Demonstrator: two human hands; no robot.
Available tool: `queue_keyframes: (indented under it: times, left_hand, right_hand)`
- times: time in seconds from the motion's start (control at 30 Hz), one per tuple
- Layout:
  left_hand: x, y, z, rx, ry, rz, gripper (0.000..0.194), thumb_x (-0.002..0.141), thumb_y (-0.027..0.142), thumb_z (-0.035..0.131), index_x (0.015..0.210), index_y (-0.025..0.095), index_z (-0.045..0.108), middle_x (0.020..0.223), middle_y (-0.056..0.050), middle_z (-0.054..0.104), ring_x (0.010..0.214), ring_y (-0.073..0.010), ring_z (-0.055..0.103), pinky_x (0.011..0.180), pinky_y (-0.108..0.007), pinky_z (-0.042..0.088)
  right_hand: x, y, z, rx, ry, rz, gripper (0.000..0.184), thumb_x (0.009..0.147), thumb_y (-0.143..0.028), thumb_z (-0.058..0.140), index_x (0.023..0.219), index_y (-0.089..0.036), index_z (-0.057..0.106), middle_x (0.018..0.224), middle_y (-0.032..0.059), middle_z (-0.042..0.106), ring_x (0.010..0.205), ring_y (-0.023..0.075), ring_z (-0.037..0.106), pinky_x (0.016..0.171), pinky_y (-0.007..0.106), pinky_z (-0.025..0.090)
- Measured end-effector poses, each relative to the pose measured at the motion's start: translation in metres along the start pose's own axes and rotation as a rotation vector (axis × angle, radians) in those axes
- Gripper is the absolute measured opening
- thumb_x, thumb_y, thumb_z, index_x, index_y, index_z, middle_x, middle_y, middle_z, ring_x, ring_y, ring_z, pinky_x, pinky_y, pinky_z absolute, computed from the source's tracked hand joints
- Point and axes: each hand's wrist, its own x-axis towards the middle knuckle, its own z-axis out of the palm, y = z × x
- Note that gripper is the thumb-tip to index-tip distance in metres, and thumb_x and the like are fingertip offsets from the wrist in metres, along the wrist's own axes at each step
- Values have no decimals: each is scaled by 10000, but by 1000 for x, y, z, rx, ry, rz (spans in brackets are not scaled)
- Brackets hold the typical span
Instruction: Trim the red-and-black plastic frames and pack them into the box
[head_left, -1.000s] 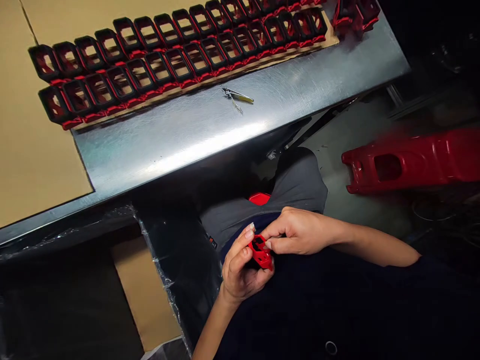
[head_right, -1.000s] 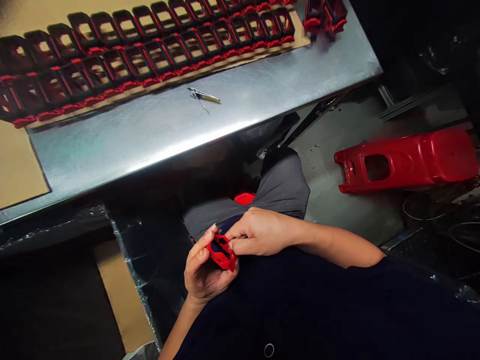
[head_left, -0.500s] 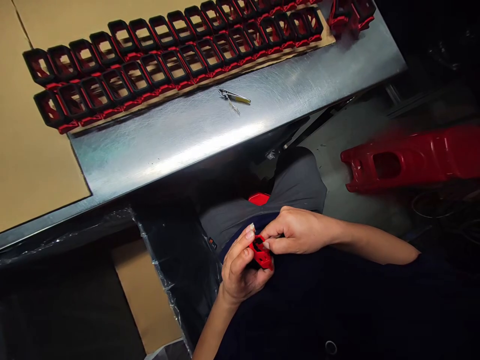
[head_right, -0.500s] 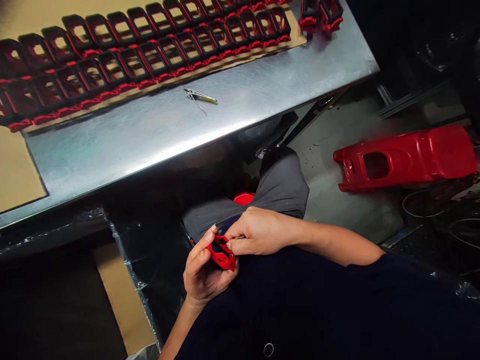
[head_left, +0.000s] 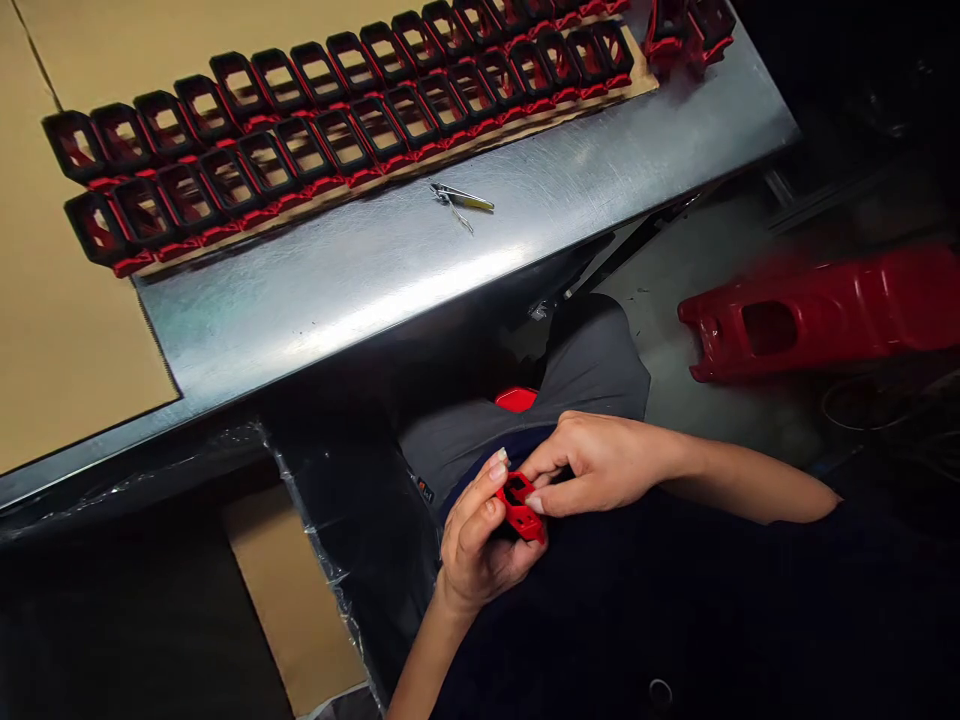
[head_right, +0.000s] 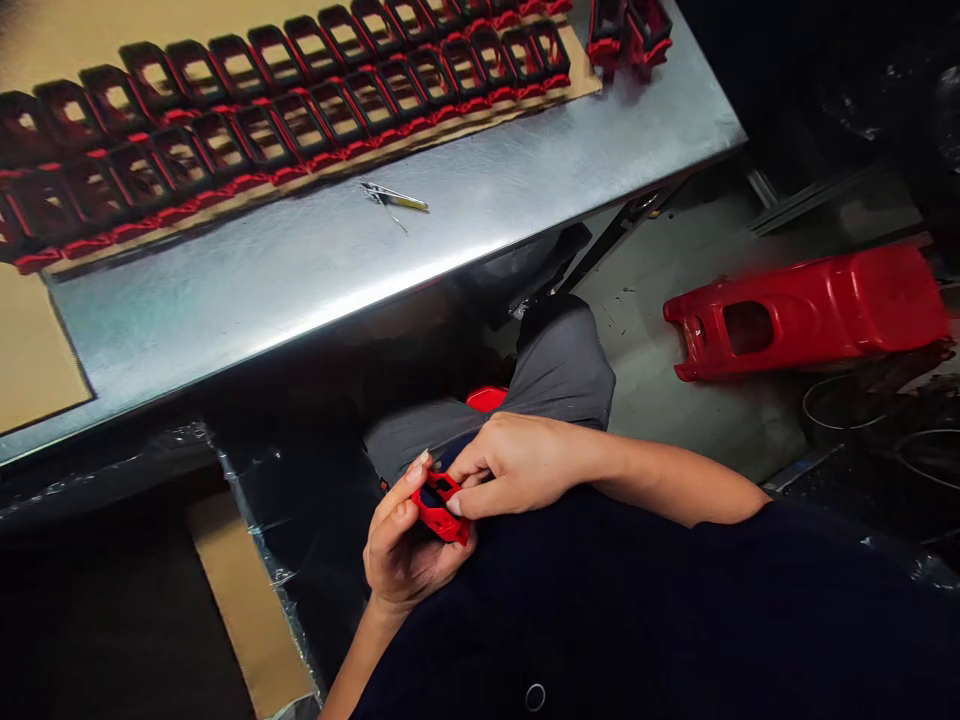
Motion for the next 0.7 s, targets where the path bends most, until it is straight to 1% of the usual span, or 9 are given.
queue_keyframes:
  times: [0.13,0.2,0.27,0.37,0.43,0.47,0.57,0.63,0.7]
  left_hand:
    - [0,0,0,28,-22,6,838,718,110,833,1448,187,428,1321,-165,662,1181,-305,700,923,-461,646]
    - [0,0,1,34,-27,-5,840,700,106,846,1431,221,446,1311,-145,671,1155,-300,713,894,-465,656]
    - [0,1,4,-22,3,-53,836,703,123,847,1431,249,456,1322,-127,661,1156,-294,711,895,-475,653]
    - [-1,5,7,-255,131,-262,787,759,175,816,1453,275,459,1379,-112,611,1245,-286,660,957,-451,625]
    - [-1,8,9,-452,216,-445,766,800,238,803,1477,295,449,1398,-103,595,1296,-277,625,1017,-414,590]
    - [-1,10,10,-550,240,-523,760,816,276,798,1487,306,444,1406,-101,592,1315,-276,611,1046,-405,570]
    - [0,14,14,-812,267,-675,710,843,359,773,1481,324,462,1457,-98,565,1383,-298,546,1114,-425,515]
    - [2,16,16,-929,276,-724,663,841,365,769,1444,330,494,1480,-92,547,1415,-314,509,1146,-459,483]
    - [4,17,18,-980,276,-751,644,823,351,787,1406,339,512,1474,-87,548,1417,-322,505,1171,-496,448]
  right_hand:
    - [5,-1,12,-158,175,50,291,846,-201,621,564,-150,569,490,-77,437,443,42,323,505,231,240]
    - [5,-1,12,-197,167,48,317,854,-193,607,544,-151,555,463,-78,409,424,43,299,495,238,221]
    - [2,3,6,-181,136,32,296,881,-195,565,592,-154,618,480,-62,483,433,53,356,500,229,245]
    - [-5,17,-11,-114,368,168,309,933,-290,533,734,-156,726,631,-4,685,518,88,517,546,216,336]
    - [-9,28,-20,-24,522,306,382,936,-423,570,725,-151,736,667,33,725,570,118,585,579,227,387]
    - [-11,32,-22,42,524,335,433,923,-488,597,687,-150,728,649,47,722,594,134,612,598,234,412]
    - [-10,40,-12,301,326,247,510,871,-617,654,730,-135,743,699,79,743,729,176,689,708,261,486]
    - [-6,40,5,481,150,176,536,855,-637,676,967,-119,758,855,99,773,816,183,703,771,279,507]
    - [-2,38,22,614,21,145,609,844,-638,696,1147,-110,708,864,78,757,756,151,668,725,262,493]
